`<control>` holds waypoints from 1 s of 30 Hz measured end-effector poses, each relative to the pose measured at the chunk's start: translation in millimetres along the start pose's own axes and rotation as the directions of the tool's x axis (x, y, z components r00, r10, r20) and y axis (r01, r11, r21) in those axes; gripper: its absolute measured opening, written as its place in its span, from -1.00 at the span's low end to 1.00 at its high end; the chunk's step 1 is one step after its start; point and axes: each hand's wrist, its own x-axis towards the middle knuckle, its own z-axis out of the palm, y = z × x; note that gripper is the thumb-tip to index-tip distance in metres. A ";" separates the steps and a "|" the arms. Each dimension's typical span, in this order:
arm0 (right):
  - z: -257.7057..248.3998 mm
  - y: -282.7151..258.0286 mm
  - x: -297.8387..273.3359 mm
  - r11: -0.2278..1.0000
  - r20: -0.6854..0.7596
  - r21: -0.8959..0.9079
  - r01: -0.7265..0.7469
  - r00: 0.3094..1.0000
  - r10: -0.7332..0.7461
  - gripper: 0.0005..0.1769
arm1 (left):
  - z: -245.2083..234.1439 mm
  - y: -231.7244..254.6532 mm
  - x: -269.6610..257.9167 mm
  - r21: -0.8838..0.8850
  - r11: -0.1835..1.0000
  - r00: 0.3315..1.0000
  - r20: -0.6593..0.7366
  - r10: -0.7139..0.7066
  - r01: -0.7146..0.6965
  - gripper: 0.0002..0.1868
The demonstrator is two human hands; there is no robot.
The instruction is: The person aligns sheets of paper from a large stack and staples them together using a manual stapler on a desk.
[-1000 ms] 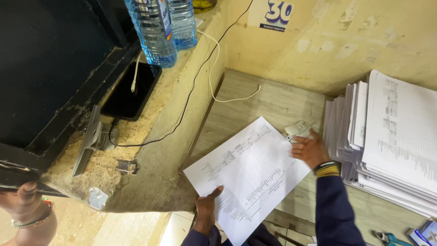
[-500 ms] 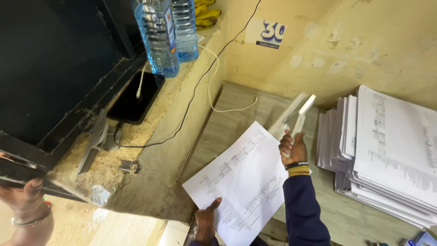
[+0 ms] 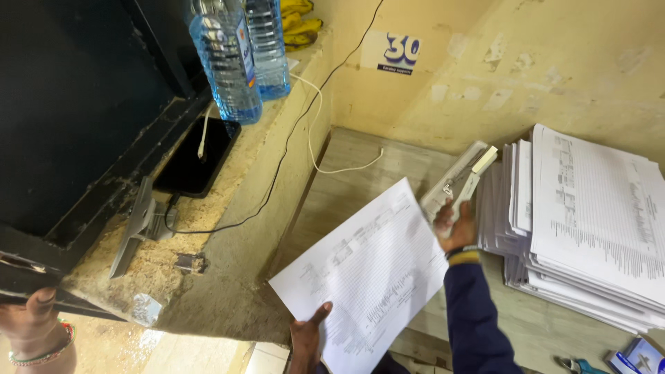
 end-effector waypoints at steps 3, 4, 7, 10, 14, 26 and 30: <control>33.5 -27.2 13.9 0.990 -0.153 0.140 0.000 0.988 0.022 -0.35 | -10.8 12.5 3.7 0.190 0.975 0.989 0.070 -0.131 0.116 -0.37; 19.5 -36.1 32.1 0.973 -0.115 0.230 -0.018 0.992 0.046 -0.34 | -13.4 22.7 -3.1 0.099 0.986 0.979 0.146 -0.145 0.131 -0.46; 9.0 -31.7 61.0 0.930 -0.122 0.369 0.004 0.992 0.044 -0.44 | -18.6 49.7 -19.9 0.024 0.988 0.970 0.189 -0.154 0.152 -0.41; 12.6 -4.5 51.6 0.924 -0.085 0.378 -0.049 0.993 0.087 -0.64 | -19.6 69.7 -32.3 0.098 0.981 0.976 0.123 -0.178 0.167 -0.33; 53.6 17.0 -3.3 0.760 -0.299 -0.546 -0.351 0.930 0.214 0.04 | -15.4 82.5 -40.2 0.083 0.967 0.970 0.016 -0.241 0.239 -0.31; -72.8 21.4 -61.9 -0.129 -0.236 -0.948 -0.290 0.916 -0.325 -0.61 | -4.9 64.7 1.0 -0.029 0.992 0.991 0.050 -0.121 0.123 -0.49; -68.7 28.9 -50.5 -0.196 -0.193 -0.945 -0.261 0.931 -0.308 -0.61 | 3.6 71.3 -4.2 0.149 0.978 0.989 0.000 -0.145 0.143 -0.46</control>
